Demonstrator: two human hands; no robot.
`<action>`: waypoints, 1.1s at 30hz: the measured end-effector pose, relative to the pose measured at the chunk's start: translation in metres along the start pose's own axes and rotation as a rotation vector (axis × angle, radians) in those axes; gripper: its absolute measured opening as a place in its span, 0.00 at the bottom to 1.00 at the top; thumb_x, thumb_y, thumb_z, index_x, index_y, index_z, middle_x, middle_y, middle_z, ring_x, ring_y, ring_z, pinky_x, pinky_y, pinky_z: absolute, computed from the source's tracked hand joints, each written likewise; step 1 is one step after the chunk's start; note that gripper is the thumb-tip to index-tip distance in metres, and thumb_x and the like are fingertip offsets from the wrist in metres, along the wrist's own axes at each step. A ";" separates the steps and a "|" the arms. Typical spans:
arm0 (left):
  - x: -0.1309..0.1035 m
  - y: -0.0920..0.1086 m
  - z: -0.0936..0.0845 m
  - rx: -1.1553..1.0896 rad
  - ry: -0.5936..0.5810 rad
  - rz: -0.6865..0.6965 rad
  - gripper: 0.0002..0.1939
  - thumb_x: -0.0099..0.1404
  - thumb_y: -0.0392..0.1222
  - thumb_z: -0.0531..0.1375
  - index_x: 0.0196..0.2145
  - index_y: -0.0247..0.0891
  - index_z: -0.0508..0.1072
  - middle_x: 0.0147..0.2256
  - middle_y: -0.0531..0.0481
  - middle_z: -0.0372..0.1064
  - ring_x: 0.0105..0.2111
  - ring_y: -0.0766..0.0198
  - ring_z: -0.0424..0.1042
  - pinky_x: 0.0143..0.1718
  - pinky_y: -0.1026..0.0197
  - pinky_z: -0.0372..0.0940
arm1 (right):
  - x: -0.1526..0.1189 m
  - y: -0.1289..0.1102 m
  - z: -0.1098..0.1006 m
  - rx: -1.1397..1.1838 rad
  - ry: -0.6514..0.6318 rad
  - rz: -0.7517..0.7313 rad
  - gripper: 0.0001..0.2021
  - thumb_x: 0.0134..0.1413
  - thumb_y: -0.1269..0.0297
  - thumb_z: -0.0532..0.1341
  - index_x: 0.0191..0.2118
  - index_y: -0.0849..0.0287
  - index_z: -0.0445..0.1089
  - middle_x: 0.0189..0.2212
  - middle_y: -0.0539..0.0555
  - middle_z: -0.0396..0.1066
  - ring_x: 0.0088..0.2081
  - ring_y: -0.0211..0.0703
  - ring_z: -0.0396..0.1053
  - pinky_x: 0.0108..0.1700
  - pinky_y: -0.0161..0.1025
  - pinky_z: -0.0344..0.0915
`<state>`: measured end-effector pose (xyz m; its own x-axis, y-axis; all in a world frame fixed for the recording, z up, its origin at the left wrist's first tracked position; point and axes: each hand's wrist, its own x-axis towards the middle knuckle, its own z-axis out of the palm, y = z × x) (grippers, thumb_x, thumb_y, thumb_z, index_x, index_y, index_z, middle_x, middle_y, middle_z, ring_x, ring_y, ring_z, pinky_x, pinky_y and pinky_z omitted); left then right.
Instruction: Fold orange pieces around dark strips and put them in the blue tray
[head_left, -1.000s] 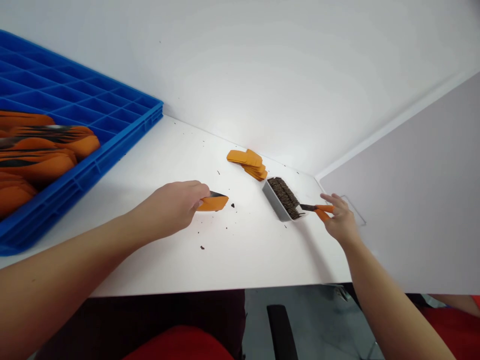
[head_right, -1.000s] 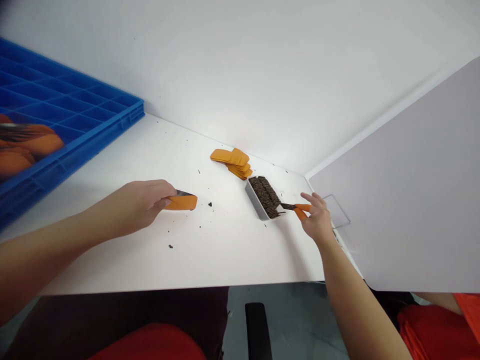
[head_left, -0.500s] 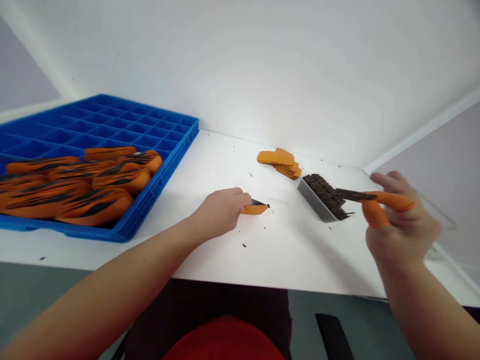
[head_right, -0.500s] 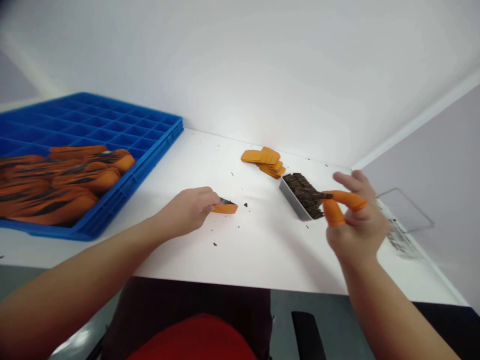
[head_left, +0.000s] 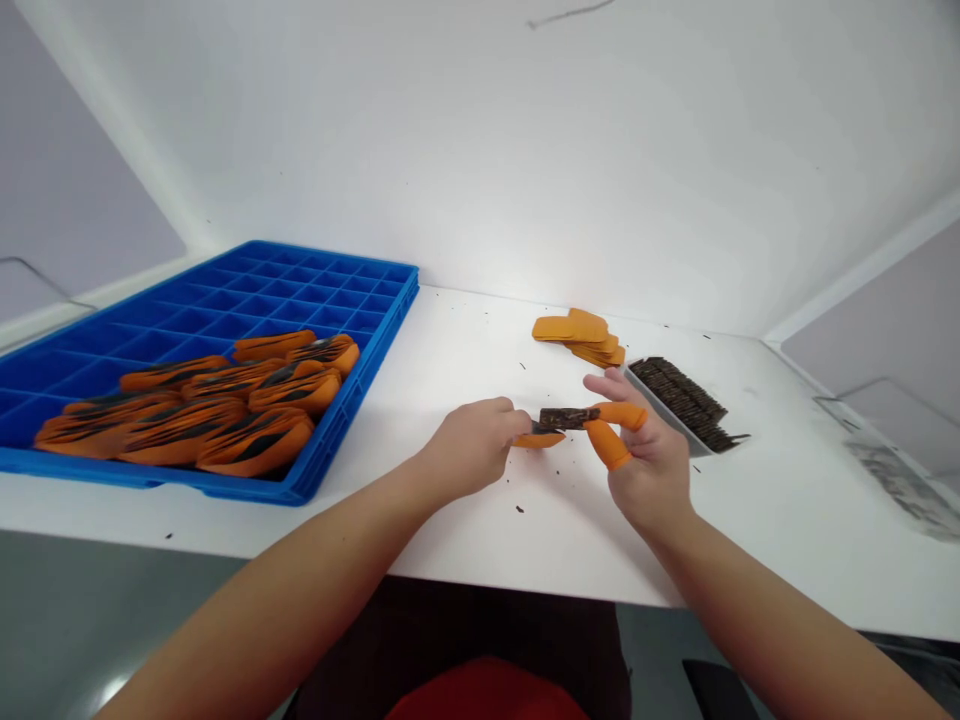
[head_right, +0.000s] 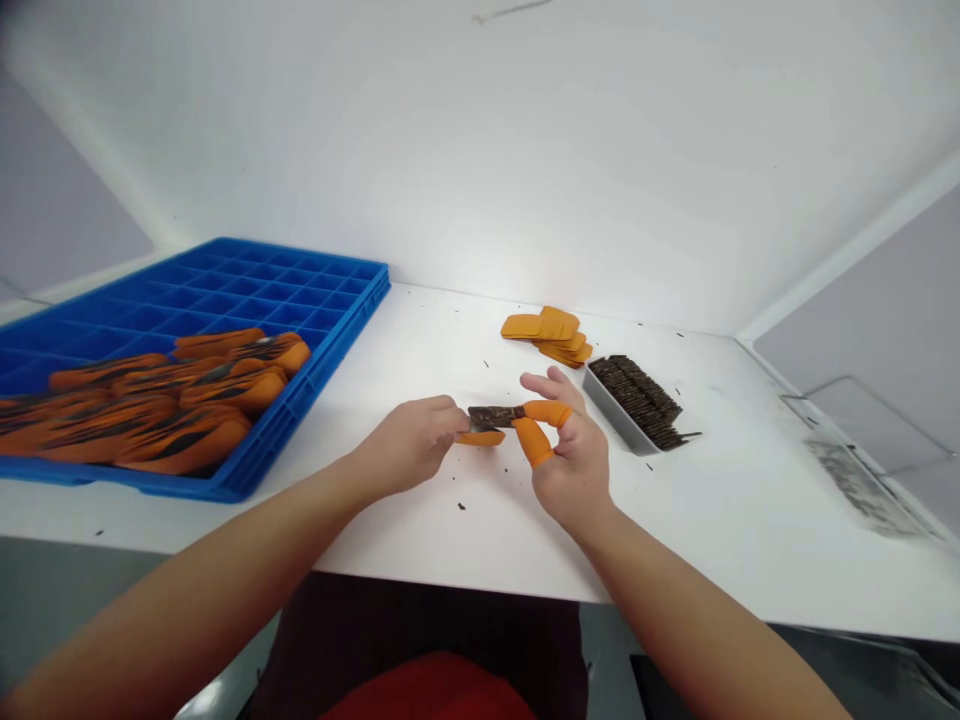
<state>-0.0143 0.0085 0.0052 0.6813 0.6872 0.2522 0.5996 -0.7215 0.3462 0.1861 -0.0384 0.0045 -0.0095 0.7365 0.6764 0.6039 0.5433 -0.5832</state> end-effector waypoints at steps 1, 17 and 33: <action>0.000 0.000 0.000 -0.006 -0.004 0.006 0.13 0.60 0.30 0.50 0.35 0.39 0.72 0.32 0.49 0.67 0.31 0.64 0.67 0.32 0.63 0.62 | -0.001 -0.001 0.001 -0.007 -0.004 -0.004 0.06 0.56 0.70 0.57 0.39 0.53 0.67 0.51 0.52 0.66 0.60 0.50 0.55 0.60 0.59 0.54; -0.002 -0.002 0.000 -0.061 0.043 0.016 0.14 0.61 0.30 0.49 0.37 0.40 0.72 0.32 0.49 0.67 0.31 0.64 0.67 0.33 0.63 0.63 | 0.004 0.007 0.000 -0.217 -0.039 -0.132 0.03 0.56 0.68 0.56 0.36 0.55 0.65 0.49 0.55 0.67 0.59 0.54 0.55 0.57 0.62 0.56; -0.003 -0.002 -0.001 -0.112 0.048 0.006 0.15 0.60 0.29 0.50 0.38 0.40 0.73 0.34 0.49 0.67 0.33 0.63 0.69 0.35 0.62 0.64 | 0.009 0.005 -0.002 -0.232 -0.105 -0.190 0.04 0.55 0.70 0.56 0.37 0.55 0.64 0.49 0.55 0.67 0.61 0.55 0.52 0.56 0.63 0.56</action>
<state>-0.0178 0.0076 0.0042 0.6618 0.6884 0.2969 0.5434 -0.7133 0.4426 0.1902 -0.0297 0.0091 -0.2141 0.6747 0.7063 0.7490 0.5776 -0.3247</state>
